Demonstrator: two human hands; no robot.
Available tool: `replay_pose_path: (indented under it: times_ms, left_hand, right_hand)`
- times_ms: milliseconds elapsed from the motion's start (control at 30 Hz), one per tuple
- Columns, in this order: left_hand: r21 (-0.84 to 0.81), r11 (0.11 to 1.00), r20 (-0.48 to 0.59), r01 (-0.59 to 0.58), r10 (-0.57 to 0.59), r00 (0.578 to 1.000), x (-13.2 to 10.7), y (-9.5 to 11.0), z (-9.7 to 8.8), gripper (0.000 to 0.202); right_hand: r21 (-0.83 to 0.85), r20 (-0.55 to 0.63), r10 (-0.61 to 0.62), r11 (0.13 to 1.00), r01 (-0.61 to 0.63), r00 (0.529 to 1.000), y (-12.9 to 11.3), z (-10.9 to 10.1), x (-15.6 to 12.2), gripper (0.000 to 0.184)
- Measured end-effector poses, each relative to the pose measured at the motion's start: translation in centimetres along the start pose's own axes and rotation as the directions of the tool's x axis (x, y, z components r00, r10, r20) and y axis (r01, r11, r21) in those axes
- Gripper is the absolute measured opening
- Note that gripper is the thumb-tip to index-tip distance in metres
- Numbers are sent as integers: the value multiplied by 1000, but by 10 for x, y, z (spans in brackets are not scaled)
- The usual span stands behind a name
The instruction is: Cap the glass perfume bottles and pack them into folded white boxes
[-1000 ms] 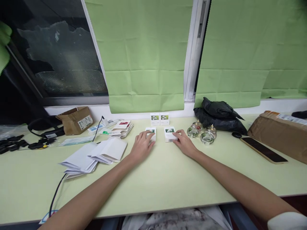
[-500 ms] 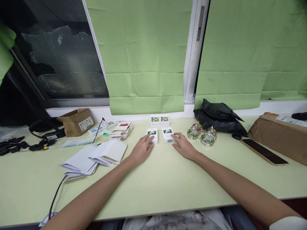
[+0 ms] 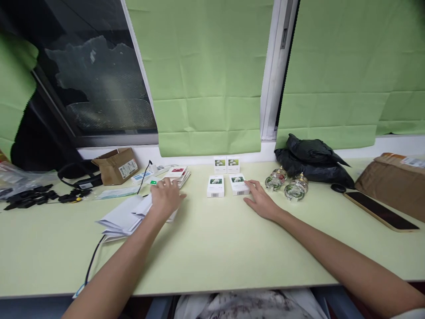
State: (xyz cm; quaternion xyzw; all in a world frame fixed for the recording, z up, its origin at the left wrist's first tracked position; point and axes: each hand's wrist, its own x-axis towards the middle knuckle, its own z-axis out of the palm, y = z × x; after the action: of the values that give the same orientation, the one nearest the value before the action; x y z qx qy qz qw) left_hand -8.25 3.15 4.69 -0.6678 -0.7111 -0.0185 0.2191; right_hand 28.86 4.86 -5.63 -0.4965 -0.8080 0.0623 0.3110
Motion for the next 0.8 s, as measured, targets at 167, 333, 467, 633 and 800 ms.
replay_pose_path:
  times_ms: [167, 333, 467, 633, 800]
  left_hand:
    - [23, 999, 192, 46, -49, 980, 1, -8, 8, 69]
    - [24, 1000, 122, -15, 12, 992, 0, 2, 14, 56]
    - [36, 997, 27, -73, 73, 997, -3, 7, 18, 51]
    - [-9, 990, -58, -141, 140, 988, -7, 15, 15, 51]
    - [-296, 940, -97, -169, 147, 984, -2, 18, 6, 56]
  right_hand:
    - [26, -11, -1, 1000, 2, 1000, -2, -1, -1, 71]
    - [35, -2, -4, 999, 4, 1000, -2, -2, -1, 71]
    - [55, 14, 6, 998, -7, 1000, -4, -4, -2, 70]
    - [69, 3, -1, 998, 1, 1000, -5, -4, -3, 69]
    - [77, 5, 1, 997, -1, 1000, -6, -5, -3, 71]
